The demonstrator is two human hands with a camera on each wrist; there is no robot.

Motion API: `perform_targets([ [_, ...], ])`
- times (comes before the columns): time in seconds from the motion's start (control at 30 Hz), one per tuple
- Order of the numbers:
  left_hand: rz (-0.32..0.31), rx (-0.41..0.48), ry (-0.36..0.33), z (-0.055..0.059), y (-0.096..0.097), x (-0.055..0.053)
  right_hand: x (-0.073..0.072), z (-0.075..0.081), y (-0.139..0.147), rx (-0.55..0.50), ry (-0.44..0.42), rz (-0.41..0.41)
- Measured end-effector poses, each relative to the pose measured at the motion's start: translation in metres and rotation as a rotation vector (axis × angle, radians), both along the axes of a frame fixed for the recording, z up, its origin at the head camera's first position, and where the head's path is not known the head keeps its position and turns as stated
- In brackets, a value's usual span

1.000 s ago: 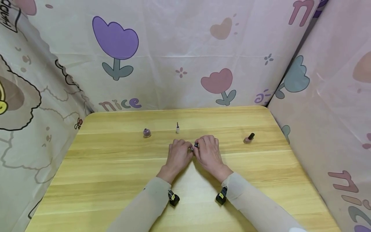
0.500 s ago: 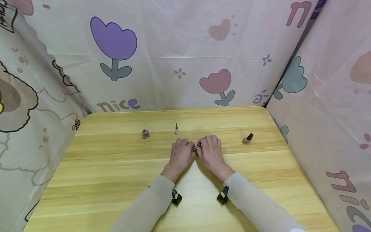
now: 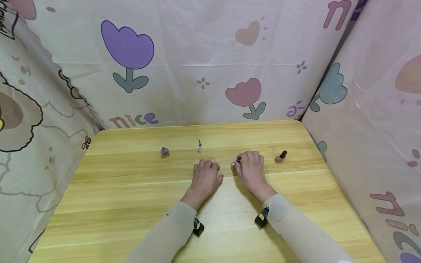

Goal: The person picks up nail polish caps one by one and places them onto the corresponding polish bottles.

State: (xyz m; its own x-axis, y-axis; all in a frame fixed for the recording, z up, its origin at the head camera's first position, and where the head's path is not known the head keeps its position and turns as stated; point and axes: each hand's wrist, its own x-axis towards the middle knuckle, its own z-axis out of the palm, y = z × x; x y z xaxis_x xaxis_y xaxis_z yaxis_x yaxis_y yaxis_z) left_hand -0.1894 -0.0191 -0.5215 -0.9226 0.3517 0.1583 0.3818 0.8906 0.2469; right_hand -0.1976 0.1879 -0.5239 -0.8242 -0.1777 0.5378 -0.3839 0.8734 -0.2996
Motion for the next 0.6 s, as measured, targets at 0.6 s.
perform_targets([
  [0.6,-0.011,0.029,-0.017,-0.002,-0.004,0.005,-0.005,0.003,0.053,-0.010,-0.044,-0.147],
])
